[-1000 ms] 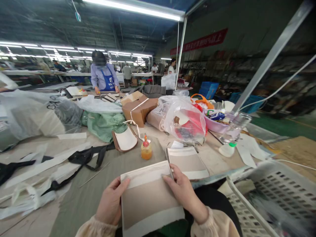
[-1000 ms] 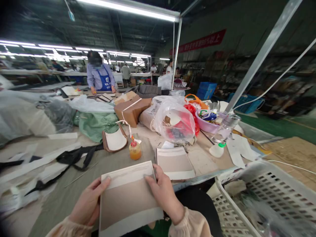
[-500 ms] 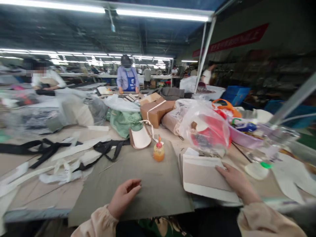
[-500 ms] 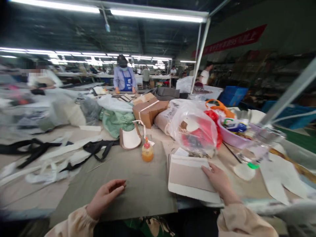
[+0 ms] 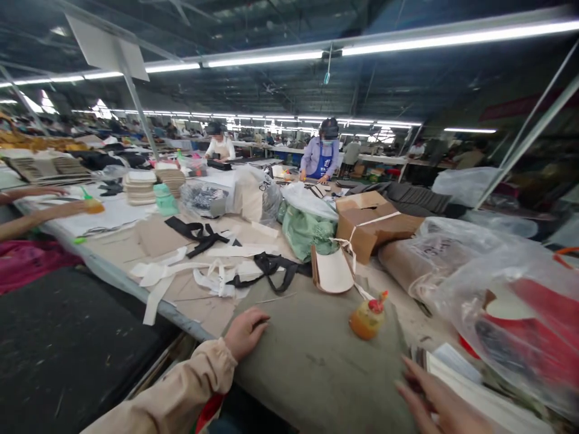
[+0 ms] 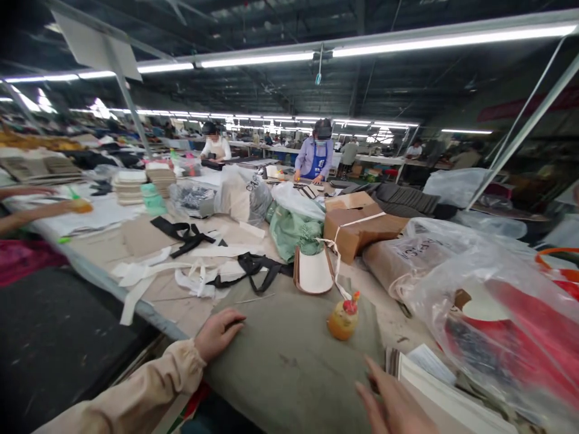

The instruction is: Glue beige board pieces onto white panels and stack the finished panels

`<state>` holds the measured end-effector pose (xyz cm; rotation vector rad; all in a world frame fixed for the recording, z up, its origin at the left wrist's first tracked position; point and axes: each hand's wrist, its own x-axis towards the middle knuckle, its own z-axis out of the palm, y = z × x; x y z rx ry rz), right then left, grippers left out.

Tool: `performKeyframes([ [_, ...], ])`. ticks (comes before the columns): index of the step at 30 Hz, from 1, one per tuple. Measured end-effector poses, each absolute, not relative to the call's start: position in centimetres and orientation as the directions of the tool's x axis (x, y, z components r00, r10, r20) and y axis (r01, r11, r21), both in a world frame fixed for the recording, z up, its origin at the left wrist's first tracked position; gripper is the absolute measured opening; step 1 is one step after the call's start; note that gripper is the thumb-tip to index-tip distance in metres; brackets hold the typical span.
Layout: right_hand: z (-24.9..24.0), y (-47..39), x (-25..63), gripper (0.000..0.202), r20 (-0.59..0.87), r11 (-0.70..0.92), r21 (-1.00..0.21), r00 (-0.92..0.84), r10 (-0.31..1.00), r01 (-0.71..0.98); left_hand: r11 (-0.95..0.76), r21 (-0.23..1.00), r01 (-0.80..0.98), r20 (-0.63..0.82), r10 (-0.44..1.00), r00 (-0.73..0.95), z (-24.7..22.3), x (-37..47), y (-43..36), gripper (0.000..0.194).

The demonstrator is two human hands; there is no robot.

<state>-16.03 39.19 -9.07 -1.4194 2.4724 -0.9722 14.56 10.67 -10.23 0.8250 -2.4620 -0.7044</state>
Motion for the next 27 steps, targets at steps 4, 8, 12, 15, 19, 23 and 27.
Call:
performKeyframes([
  [4,-7.6,28.6,-10.2,0.051,0.304,0.205,-0.349,-0.317,-0.899,-0.915,0.682,0.603,-0.415,0.276,-0.666,-0.693,-11.5,14.8,10.5,0.016],
  [8,-10.1,19.8,-10.5,0.055,0.340,0.295,-0.175,-0.339,-0.877,-0.939,0.651,0.647,-0.397,0.293,-0.692,-0.659,-11.8,14.8,10.8,0.013],
  [12,-14.2,14.5,-13.3,0.051,0.313,0.286,-0.029,-0.280,-0.907,-0.958,0.616,0.676,-0.405,0.303,-0.732,-0.610,-12.2,14.7,10.8,0.010],
  [15,-15.5,13.3,-14.7,0.038,0.281,0.218,0.028,-0.202,-0.938,-0.975,0.604,0.690,-0.400,0.298,-0.740,-0.604,-12.3,14.6,10.7,0.010],
  [19,-13.5,13.5,-14.5,0.027,0.124,0.342,0.055,-0.333,-0.935,-0.938,0.592,0.703,-0.394,0.265,-0.733,-0.627,-12.0,14.7,10.7,0.008],
  [23,-10.9,13.8,-13.6,0.021,0.057,0.401,0.035,-0.399,-0.915,-0.915,0.582,0.709,-0.398,0.233,-0.726,-0.647,-11.5,14.8,10.5,0.011],
  [27,-10.0,14.5,-13.6,0.023,0.091,0.436,0.024,-0.433,-0.897,-0.899,0.591,0.714,-0.375,0.227,-0.703,-0.674,-11.5,14.8,10.3,0.014],
])
